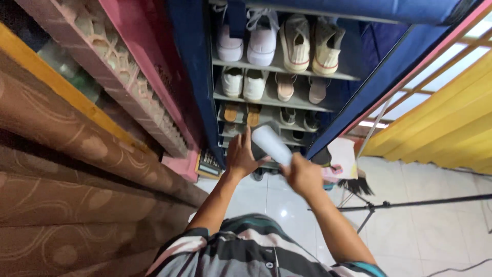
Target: The person uses a white brush to clean several pairs of shoes taken from a blue shoe rack. They scrub the soles and uppers of beige sandals, black sandals, and dark sneakers, then return each pair to the rack.
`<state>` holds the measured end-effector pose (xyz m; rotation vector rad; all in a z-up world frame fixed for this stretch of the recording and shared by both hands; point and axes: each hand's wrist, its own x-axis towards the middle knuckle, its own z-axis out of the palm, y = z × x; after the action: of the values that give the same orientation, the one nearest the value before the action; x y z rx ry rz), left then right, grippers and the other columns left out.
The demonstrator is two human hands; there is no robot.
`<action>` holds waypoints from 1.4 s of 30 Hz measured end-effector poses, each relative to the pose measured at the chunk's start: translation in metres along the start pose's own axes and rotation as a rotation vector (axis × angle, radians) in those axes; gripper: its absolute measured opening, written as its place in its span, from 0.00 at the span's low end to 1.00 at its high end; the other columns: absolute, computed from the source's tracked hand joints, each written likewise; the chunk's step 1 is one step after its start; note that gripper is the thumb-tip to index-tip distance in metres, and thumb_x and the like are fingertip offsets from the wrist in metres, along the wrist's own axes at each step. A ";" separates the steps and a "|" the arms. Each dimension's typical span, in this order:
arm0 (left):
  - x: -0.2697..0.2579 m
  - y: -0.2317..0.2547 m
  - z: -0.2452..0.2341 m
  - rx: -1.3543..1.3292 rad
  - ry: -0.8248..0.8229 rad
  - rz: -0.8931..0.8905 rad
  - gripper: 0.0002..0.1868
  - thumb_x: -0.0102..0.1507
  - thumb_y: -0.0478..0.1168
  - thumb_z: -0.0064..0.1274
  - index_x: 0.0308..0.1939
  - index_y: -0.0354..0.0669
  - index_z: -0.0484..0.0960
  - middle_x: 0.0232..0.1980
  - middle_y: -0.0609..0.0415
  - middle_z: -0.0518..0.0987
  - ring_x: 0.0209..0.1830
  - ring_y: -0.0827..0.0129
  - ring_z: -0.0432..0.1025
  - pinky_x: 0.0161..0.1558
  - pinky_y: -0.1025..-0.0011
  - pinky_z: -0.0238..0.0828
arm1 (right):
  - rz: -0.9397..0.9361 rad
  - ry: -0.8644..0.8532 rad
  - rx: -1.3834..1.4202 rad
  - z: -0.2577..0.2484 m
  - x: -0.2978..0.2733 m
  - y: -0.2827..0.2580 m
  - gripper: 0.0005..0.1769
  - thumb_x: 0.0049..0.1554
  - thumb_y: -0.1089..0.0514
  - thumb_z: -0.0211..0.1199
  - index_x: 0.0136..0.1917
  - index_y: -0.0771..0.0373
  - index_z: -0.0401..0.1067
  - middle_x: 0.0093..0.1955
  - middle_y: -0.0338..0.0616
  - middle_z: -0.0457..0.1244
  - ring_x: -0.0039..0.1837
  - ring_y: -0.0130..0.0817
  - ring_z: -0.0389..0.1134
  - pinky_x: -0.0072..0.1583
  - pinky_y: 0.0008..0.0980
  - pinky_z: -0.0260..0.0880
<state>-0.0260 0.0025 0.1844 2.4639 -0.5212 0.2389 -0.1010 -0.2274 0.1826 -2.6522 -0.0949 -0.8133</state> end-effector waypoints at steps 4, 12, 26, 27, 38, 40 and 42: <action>-0.002 -0.015 0.017 0.083 0.283 0.149 0.64 0.47 0.57 0.73 0.76 0.29 0.55 0.56 0.39 0.74 0.58 0.46 0.68 0.60 0.51 0.63 | -0.046 -0.160 -0.125 0.025 -0.006 -0.018 0.23 0.56 0.42 0.66 0.40 0.62 0.64 0.26 0.53 0.64 0.28 0.55 0.68 0.32 0.52 0.65; 0.003 -0.017 0.017 0.163 0.181 -0.005 0.58 0.38 0.57 0.75 0.65 0.35 0.67 0.52 0.44 0.75 0.55 0.49 0.69 0.56 0.51 0.59 | 0.146 -0.214 -0.173 0.026 0.005 -0.031 0.24 0.60 0.40 0.63 0.39 0.61 0.63 0.27 0.53 0.65 0.29 0.53 0.69 0.30 0.51 0.66; 0.005 -0.031 0.007 0.144 0.166 -0.021 0.62 0.37 0.57 0.77 0.68 0.32 0.64 0.53 0.41 0.74 0.56 0.47 0.69 0.58 0.50 0.58 | 0.040 -0.179 -0.297 0.067 -0.011 -0.024 0.17 0.57 0.45 0.63 0.41 0.59 0.63 0.25 0.49 0.64 0.26 0.48 0.68 0.30 0.52 0.66; -0.002 -0.031 0.006 0.152 0.113 -0.054 0.59 0.39 0.56 0.77 0.68 0.35 0.65 0.53 0.43 0.74 0.56 0.48 0.69 0.58 0.51 0.59 | 0.127 -0.222 -0.298 0.064 -0.014 -0.023 0.20 0.58 0.43 0.64 0.41 0.59 0.63 0.26 0.50 0.64 0.26 0.49 0.68 0.29 0.52 0.66; -0.011 -0.049 0.006 0.132 0.231 0.040 0.59 0.40 0.57 0.77 0.68 0.35 0.64 0.54 0.42 0.74 0.57 0.48 0.69 0.59 0.51 0.60 | 0.140 -0.132 -0.208 0.056 -0.012 -0.050 0.20 0.60 0.44 0.66 0.44 0.60 0.62 0.29 0.52 0.65 0.31 0.54 0.69 0.33 0.53 0.66; -0.006 -0.054 0.000 0.113 0.236 0.053 0.59 0.40 0.56 0.77 0.68 0.36 0.64 0.54 0.43 0.74 0.57 0.48 0.69 0.60 0.50 0.61 | 0.054 -0.122 -0.184 0.059 -0.006 -0.052 0.19 0.57 0.45 0.65 0.44 0.60 0.63 0.28 0.52 0.65 0.29 0.53 0.69 0.33 0.53 0.66; -0.016 -0.056 -0.005 0.124 0.154 -0.023 0.57 0.43 0.56 0.77 0.68 0.36 0.63 0.53 0.43 0.73 0.55 0.49 0.69 0.55 0.48 0.60 | 0.187 -0.204 -0.182 0.052 -0.006 -0.056 0.25 0.54 0.40 0.67 0.41 0.61 0.62 0.27 0.54 0.65 0.29 0.55 0.69 0.32 0.55 0.66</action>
<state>-0.0168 0.0521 0.1542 2.5433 -0.4239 0.4599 -0.0885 -0.1561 0.1576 -2.8541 0.1807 -0.5110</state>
